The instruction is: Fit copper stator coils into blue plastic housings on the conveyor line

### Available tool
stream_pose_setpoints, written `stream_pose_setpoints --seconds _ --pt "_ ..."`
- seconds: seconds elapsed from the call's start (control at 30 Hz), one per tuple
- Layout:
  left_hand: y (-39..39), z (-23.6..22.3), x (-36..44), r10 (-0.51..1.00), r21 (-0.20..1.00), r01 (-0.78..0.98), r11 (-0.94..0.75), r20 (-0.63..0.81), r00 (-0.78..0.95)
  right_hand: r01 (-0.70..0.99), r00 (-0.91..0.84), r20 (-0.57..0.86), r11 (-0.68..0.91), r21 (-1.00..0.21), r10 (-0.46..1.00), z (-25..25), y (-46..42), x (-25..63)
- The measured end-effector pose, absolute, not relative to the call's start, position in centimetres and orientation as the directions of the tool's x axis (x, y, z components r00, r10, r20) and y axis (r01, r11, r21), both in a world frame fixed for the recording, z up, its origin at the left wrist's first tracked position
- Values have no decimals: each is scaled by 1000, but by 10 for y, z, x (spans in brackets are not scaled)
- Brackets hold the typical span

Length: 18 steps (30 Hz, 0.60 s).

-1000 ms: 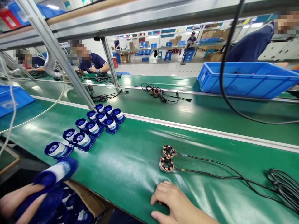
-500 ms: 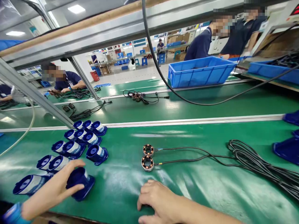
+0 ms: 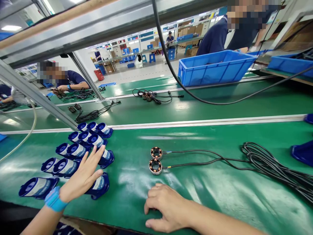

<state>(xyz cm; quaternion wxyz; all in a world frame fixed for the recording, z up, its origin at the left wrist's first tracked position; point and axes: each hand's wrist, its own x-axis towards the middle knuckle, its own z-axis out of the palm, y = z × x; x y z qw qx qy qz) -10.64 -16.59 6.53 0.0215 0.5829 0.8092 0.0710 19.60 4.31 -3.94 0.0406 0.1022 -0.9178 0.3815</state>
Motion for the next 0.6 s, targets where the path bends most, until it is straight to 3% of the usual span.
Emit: stream_pose_setpoints --seconds 0.23,0.4,0.5,0.6 --pt "-191 75 -116 955 130 946 297 -37 -294 -214 -976 131 671 -710 -173 -39 44 194" --pt "-191 43 -81 851 -16 864 504 178 -493 -216 -976 154 617 -757 -152 -42 43 194" --pt "-188 31 -82 890 -132 893 430 230 -394 -210 -978 154 615 -760 -143 -42 43 195" --pt "-193 42 -107 959 -218 942 255 184 -217 -205 -979 150 618 -759 -140 -43 43 196"
